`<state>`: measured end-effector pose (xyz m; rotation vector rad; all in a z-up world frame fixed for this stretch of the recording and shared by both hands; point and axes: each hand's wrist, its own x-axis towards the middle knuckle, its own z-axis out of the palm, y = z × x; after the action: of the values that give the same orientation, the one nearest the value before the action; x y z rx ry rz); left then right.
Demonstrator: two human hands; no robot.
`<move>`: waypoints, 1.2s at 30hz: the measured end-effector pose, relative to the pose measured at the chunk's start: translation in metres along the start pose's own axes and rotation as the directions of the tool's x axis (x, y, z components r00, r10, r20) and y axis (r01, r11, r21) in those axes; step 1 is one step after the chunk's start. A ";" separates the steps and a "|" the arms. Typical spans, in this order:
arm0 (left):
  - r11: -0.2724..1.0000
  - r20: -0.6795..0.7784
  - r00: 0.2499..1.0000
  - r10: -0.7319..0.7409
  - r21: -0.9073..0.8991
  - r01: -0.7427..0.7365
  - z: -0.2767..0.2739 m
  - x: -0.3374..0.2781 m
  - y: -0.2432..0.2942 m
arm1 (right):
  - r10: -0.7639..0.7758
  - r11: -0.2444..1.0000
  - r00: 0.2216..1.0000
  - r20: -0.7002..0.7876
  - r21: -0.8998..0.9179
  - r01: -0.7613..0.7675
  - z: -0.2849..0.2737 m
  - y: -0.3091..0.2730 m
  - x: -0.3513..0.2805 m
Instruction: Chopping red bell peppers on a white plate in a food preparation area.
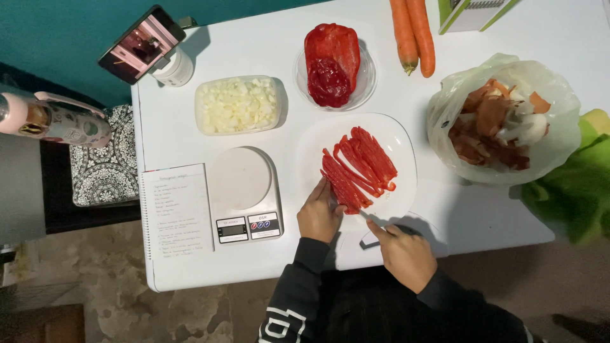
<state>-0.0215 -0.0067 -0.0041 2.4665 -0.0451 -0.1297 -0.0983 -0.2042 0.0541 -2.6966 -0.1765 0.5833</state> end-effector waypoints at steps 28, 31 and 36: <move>0.990 -0.169 0.977 0.128 -0.037 -0.136 0.013 -0.029 0.007 | -0.236 0.971 0.933 -0.272 -0.019 0.240 0.022 -0.020 0.064; 0.992 -0.160 0.980 0.122 0.000 -0.124 0.017 -0.030 0.006 | -0.249 0.967 0.937 -0.243 -0.112 0.228 0.024 -0.022 0.060; 0.995 -0.156 0.983 0.101 0.015 -0.100 0.018 -0.027 0.007 | -0.231 0.971 0.941 -0.247 -0.117 0.207 0.028 -0.013 0.047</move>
<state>-0.0506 -0.0219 -0.0115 2.4681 -0.1025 0.1078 -0.0680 -0.1731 0.0178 -2.7554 -0.4342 0.1570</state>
